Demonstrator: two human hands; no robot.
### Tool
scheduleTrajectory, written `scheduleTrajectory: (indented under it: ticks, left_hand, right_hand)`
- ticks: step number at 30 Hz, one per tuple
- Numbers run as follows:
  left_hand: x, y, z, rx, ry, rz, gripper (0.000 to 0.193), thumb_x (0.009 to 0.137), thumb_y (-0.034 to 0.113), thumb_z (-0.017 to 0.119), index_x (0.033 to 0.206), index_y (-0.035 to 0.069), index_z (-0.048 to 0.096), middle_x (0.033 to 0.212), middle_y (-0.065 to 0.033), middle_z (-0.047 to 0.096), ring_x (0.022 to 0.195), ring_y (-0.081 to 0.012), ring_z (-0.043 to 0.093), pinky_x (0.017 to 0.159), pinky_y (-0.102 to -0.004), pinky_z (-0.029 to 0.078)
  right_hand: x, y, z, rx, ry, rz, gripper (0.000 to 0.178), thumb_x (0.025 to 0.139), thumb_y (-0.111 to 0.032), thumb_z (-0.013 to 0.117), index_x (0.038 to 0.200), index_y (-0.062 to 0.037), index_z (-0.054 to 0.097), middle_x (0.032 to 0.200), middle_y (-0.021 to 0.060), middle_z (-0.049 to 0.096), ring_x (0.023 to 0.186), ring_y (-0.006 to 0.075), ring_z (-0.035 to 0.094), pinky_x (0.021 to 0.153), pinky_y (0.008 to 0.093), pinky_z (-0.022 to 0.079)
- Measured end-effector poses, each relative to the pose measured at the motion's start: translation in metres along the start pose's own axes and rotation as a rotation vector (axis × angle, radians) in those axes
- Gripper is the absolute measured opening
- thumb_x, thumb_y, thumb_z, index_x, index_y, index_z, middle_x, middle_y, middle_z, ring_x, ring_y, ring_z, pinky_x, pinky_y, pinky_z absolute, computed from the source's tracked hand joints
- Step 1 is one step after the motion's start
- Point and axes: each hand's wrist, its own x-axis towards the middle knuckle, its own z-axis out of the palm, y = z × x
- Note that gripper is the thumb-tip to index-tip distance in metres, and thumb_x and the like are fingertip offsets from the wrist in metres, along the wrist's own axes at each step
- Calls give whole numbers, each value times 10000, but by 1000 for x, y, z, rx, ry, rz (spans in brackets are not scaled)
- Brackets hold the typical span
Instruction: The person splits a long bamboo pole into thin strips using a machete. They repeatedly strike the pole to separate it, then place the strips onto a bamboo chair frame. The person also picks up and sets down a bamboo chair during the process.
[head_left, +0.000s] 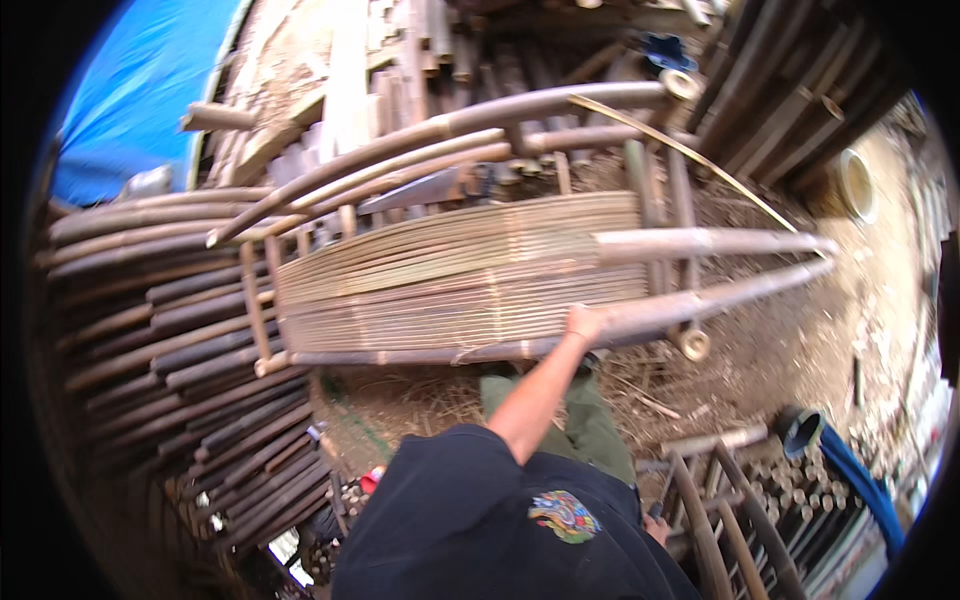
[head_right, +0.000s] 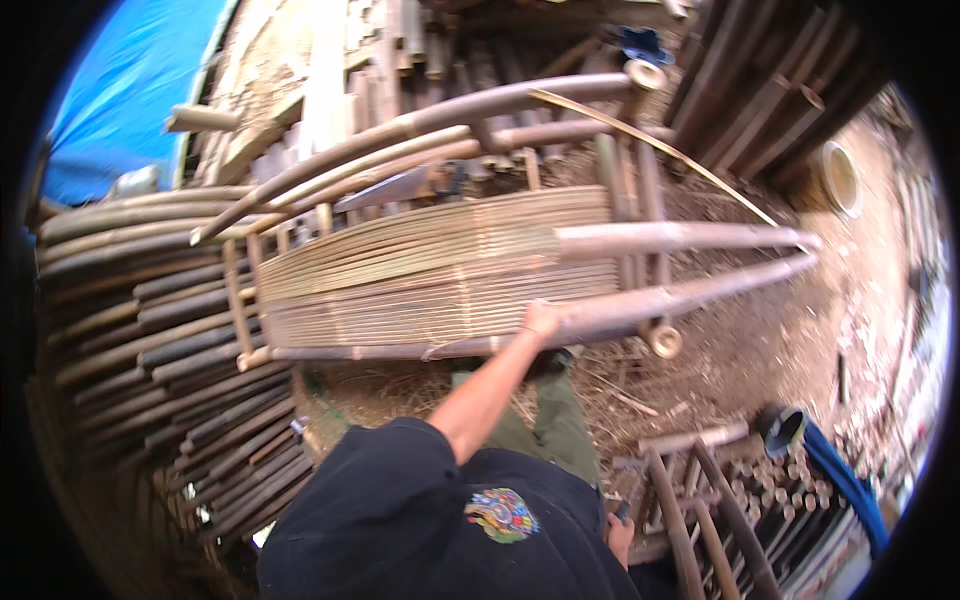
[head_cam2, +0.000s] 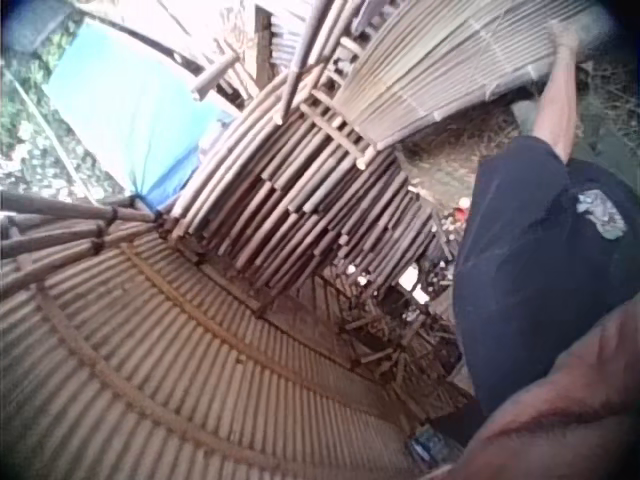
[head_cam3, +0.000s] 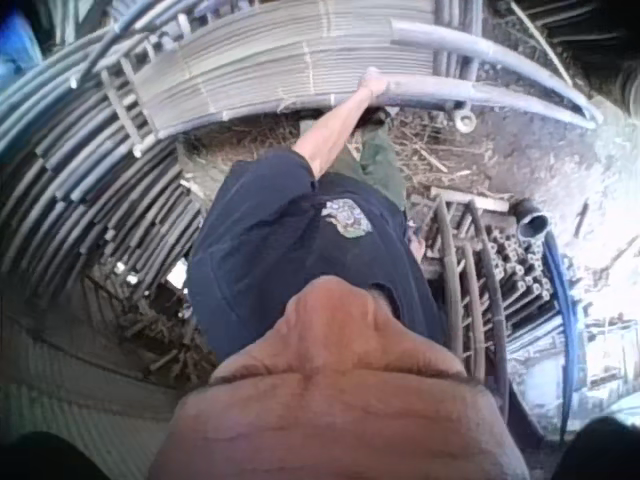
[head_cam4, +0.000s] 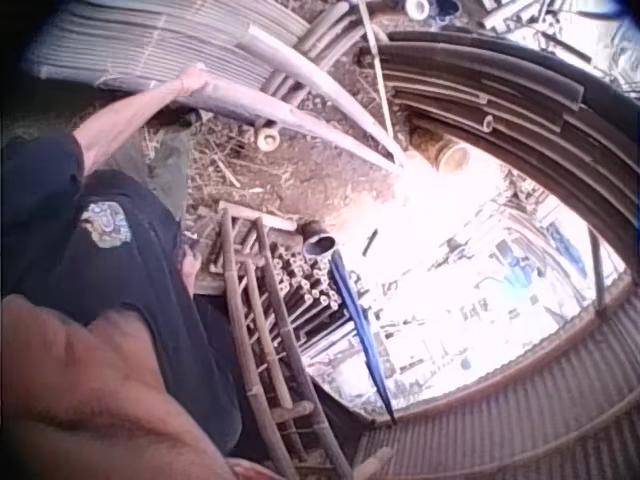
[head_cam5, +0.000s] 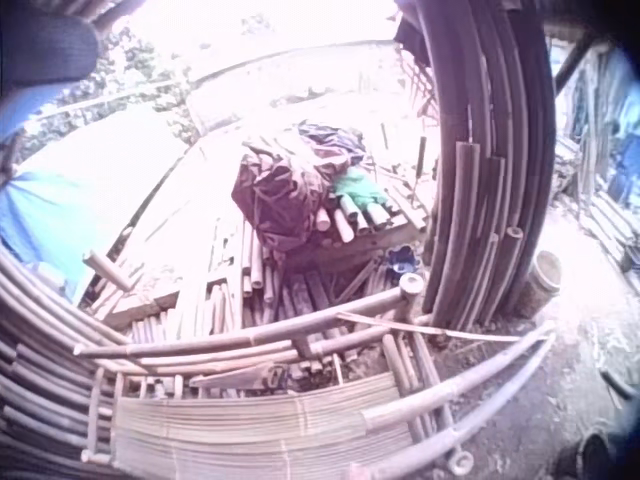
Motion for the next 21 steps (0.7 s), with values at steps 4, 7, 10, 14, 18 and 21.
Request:
scheduleTrajectory:
  ticks: [4,7,10,14,18,21]
  left_hand:
    - [-1,38,-21,414,175,-48,891,644,380,766,1296,-121,422,1286,-312,488,1200,-411,493,1052,-434,378]
    - [56,30,-33,-39,178,452,799,706,403,789,1276,-69,485,1180,-229,577,1125,-314,556,971,-367,434]
    - [57,75,-45,-335,-239,259,427,790,310,750,1067,15,614,876,-79,616,742,-186,574,706,-304,483]
    - [33,89,-29,-784,-500,-14,155,837,242,706,836,116,617,653,18,542,543,-95,496,524,-274,438]
    - [-69,179,12,-1186,-464,-188,215,863,246,683,718,171,544,589,53,533,510,-58,514,487,-224,454]
    - [-152,235,45,-1110,-417,-67,195,860,213,687,744,159,540,629,44,544,507,-60,510,466,-191,440]
  right_hand:
    - [25,31,-9,159,-96,130,235,836,-102,633,970,-12,461,563,54,479,375,158,465,323,303,378]
    - [13,31,-2,242,-59,128,327,824,-89,649,1079,1,466,622,64,503,406,154,481,324,294,368]
    - [-5,36,13,247,44,123,442,797,-93,689,1161,18,463,706,85,553,491,159,532,383,307,412]
    - [-3,52,21,93,103,109,531,768,-115,727,1195,44,454,807,129,614,627,205,604,547,342,494]
    - [-5,60,34,41,79,103,570,735,-127,748,1188,75,466,937,196,638,790,238,648,678,361,524]
    - [15,74,46,91,103,39,613,713,-185,768,1183,86,484,1009,230,631,896,269,641,786,359,508]
